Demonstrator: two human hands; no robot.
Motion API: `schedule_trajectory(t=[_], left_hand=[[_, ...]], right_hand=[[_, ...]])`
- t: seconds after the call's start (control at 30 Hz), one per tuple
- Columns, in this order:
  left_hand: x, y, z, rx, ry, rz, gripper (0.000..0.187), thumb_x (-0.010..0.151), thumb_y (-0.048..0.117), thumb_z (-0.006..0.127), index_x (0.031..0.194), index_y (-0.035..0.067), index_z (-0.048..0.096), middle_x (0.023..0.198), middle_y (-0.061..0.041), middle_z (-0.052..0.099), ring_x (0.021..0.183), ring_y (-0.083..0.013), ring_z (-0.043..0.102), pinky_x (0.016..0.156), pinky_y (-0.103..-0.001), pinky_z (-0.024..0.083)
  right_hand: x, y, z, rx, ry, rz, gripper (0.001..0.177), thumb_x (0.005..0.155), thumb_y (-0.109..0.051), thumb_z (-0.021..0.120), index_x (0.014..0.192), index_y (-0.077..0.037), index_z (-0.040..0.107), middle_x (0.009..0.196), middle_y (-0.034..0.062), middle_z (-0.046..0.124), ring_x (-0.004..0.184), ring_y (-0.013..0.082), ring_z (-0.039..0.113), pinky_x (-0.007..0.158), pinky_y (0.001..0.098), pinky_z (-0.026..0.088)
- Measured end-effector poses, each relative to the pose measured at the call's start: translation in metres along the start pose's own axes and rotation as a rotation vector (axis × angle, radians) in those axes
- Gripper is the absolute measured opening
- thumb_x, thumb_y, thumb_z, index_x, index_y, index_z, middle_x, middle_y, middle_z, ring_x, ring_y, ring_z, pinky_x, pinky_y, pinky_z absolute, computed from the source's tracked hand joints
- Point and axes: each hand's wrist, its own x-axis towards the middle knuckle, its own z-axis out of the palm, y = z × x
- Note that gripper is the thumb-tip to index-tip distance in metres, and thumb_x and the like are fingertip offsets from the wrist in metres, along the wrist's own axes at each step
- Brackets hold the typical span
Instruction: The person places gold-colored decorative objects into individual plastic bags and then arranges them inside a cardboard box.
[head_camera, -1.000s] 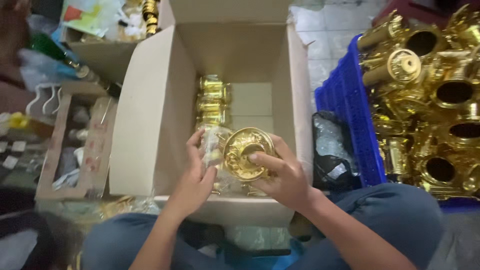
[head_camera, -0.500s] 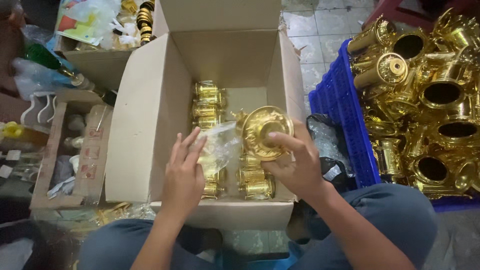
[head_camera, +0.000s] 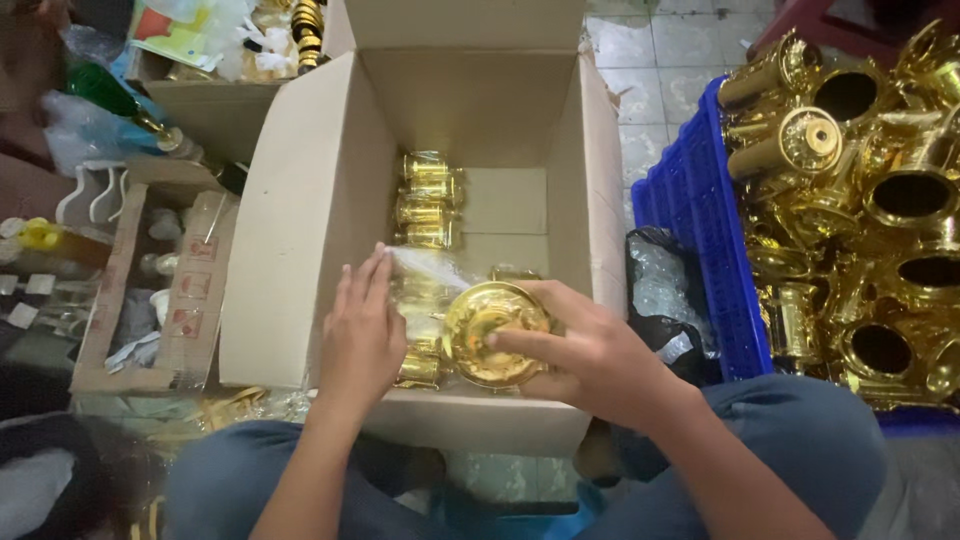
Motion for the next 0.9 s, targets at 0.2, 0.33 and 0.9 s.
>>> schedule_trajectory(t=[0.2, 0.33, 0.9], left_hand=[[0.003, -0.007, 0.003, 0.051, -0.017, -0.03, 0.063, 0.09, 0.008, 0.052, 0.153, 0.01, 0.046, 0.157, -0.011, 0.046, 0.144, -0.045, 0.038, 0.106, -0.066, 0.046], [0.003, -0.009, -0.002, 0.12, -0.061, -0.044, 0.061, 0.095, 0.013, 0.047, 0.155, 0.015, 0.043, 0.159, -0.011, 0.043, 0.144, -0.045, 0.039, 0.106, -0.066, 0.044], [0.006, -0.015, 0.015, -0.07, -0.143, -0.084, 0.06, 0.098, 0.024, 0.044, 0.157, 0.027, 0.037, 0.161, 0.0, 0.041, 0.15, -0.0275, 0.032, 0.116, -0.057, 0.03]], right_hand=[[0.0, -0.004, -0.025, 0.012, 0.085, 0.032, 0.054, 0.067, -0.013, 0.09, 0.119, -0.024, 0.078, 0.111, 0.0237, 0.066, 0.081, 0.0299, 0.071, 0.069, 0.0378, 0.064], [-0.018, 0.01, -0.026, -0.022, 0.154, 0.078, 0.049, 0.065, -0.02, 0.093, 0.111, -0.027, 0.078, 0.122, 0.0204, 0.065, 0.086, 0.0274, 0.072, 0.076, 0.0389, 0.064], [-0.017, -0.003, -0.029, 0.256, 0.483, -0.029, 0.079, 0.07, 0.008, 0.088, 0.127, -0.021, 0.042, 0.117, 0.0265, 0.057, 0.09, 0.0239, 0.061, 0.07, 0.0295, 0.052]])
